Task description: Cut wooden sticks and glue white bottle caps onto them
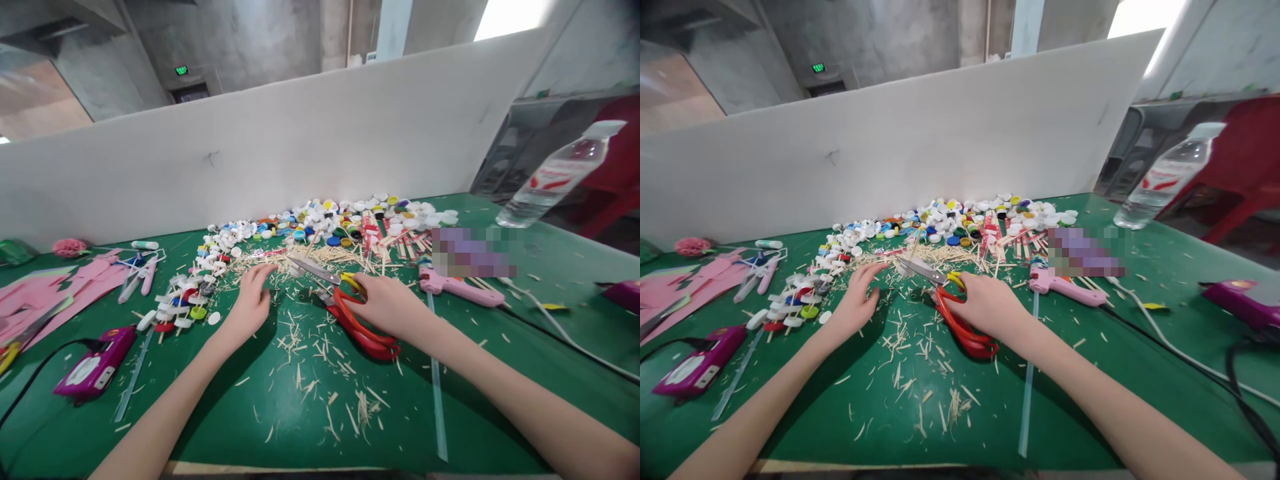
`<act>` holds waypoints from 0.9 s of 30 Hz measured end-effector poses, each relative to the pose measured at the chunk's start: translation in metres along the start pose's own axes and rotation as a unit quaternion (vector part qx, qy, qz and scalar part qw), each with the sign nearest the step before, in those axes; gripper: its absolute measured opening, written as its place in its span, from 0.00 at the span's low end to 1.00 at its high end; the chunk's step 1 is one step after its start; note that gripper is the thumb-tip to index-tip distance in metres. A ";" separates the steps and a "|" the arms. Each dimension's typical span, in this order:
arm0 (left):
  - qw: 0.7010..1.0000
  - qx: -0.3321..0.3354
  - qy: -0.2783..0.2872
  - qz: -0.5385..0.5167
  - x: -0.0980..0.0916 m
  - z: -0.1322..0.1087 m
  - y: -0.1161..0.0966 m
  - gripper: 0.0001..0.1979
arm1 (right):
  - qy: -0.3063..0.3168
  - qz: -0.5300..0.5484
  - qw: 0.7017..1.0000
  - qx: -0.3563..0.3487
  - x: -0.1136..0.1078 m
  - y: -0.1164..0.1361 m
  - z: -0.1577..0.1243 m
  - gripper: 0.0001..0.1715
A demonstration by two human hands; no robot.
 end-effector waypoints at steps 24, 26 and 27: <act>1.000 -0.024 0.005 0.003 -0.026 -0.026 -0.037 0.17 | -0.030 -0.108 0.991 -0.070 -0.002 -0.007 0.000 0.28; 0.996 0.036 0.080 -0.003 -0.016 -0.060 -0.065 0.22 | -0.031 -0.112 0.991 -0.063 -0.003 -0.008 0.000 0.27; 0.994 0.050 0.102 -0.004 -0.011 -0.078 -0.079 0.23 | -0.034 -0.111 0.991 -0.063 -0.004 -0.008 0.001 0.27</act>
Point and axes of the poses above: each hand's wrist, its own z-axis towards the middle knuckle, its own x-axis out of the palm, y = z × x, the point moved 5 cm from there along z, towards the middle knuckle, and after that the axes turned 10 degrees about z, right-handed, at the moved point
